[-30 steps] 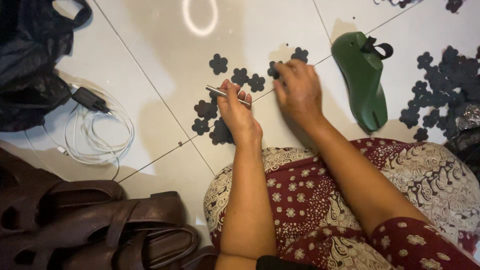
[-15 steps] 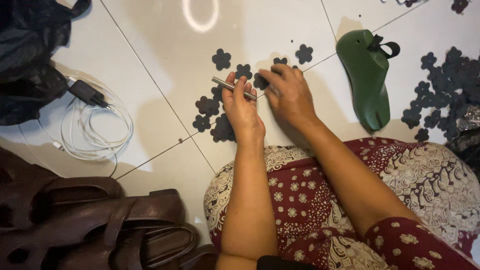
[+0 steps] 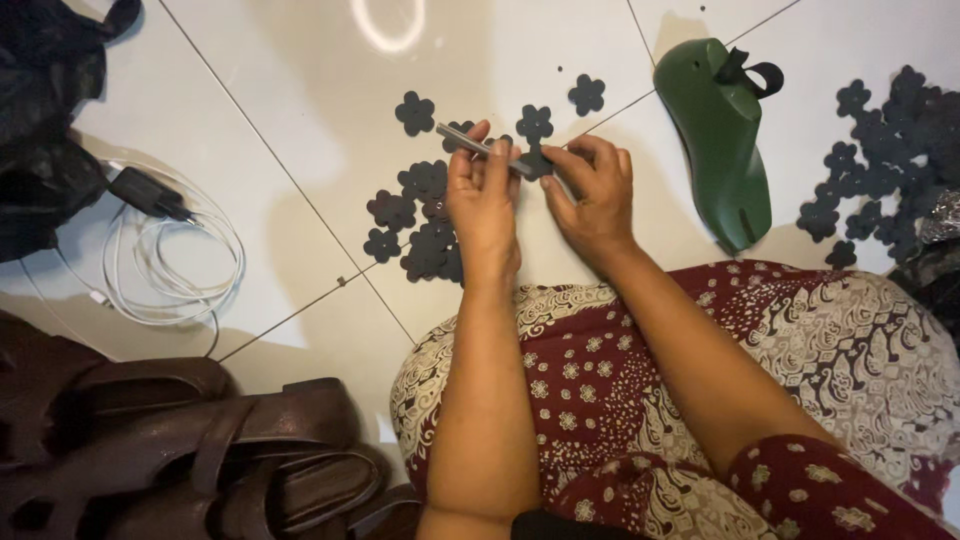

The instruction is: The person sits on the floor and uses a small metal tool to punch holes in black flower-shaped cutouts. They then place the cutouts onto a green shoe last, arranging them in a pattern.

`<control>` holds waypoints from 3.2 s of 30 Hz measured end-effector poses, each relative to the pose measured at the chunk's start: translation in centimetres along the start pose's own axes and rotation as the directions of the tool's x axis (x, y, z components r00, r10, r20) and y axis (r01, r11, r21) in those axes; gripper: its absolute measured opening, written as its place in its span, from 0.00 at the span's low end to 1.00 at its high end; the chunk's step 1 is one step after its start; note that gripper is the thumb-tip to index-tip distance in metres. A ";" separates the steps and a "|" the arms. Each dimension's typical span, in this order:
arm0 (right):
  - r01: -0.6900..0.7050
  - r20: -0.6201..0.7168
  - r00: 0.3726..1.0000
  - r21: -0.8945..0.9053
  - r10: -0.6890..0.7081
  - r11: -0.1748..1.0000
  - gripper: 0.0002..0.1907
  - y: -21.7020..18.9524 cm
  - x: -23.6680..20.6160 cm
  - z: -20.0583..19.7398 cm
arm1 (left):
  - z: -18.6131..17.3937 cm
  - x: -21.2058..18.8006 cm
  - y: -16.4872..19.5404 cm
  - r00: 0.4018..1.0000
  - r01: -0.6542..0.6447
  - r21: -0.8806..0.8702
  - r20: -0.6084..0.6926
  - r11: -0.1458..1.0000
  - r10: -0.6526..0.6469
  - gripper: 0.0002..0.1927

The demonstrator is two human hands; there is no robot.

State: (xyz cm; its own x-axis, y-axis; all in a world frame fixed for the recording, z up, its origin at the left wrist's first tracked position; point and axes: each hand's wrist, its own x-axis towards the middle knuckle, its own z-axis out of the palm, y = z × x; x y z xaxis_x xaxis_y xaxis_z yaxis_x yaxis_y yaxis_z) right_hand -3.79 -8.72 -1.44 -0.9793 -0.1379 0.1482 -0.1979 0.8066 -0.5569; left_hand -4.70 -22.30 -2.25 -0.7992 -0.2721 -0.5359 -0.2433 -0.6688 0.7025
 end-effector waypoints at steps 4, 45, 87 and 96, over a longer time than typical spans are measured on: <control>0.020 -0.020 1.000 -0.009 -0.020 1.000 0.26 0.7 0.1 0.1 | 0.9 -0.4 -0.4 0.995 0.024 0.090 -0.096 0.996 -0.016 0.20; -0.002 -0.017 1.000 -0.088 0.000 0.996 0.16 6.3 -0.3 -0.4 | 4.3 0.2 -9.4 0.937 -0.348 0.253 0.102 0.903 0.333 0.19; -0.049 0.028 0.998 -0.116 0.053 0.992 0.32 6.4 -0.1 -0.7 | 5.3 1.2 -6.6 0.877 -0.450 0.644 0.187 0.619 0.443 0.13; -0.016 -0.007 1.000 0.012 0.016 1.000 0.34 6.2 0.4 -1.7 | 4.8 2.4 -6.4 0.848 -0.489 0.654 0.199 0.578 0.492 0.12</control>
State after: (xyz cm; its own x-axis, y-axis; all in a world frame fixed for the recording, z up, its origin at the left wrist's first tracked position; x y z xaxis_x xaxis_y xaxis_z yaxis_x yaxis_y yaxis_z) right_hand -5.35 -2.77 -3.48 -0.9820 -0.1212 0.1446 -0.1827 0.8016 -0.5692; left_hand -7.72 -15.31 -5.78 -0.9064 -0.4222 -0.0157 -0.1094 0.1986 0.9740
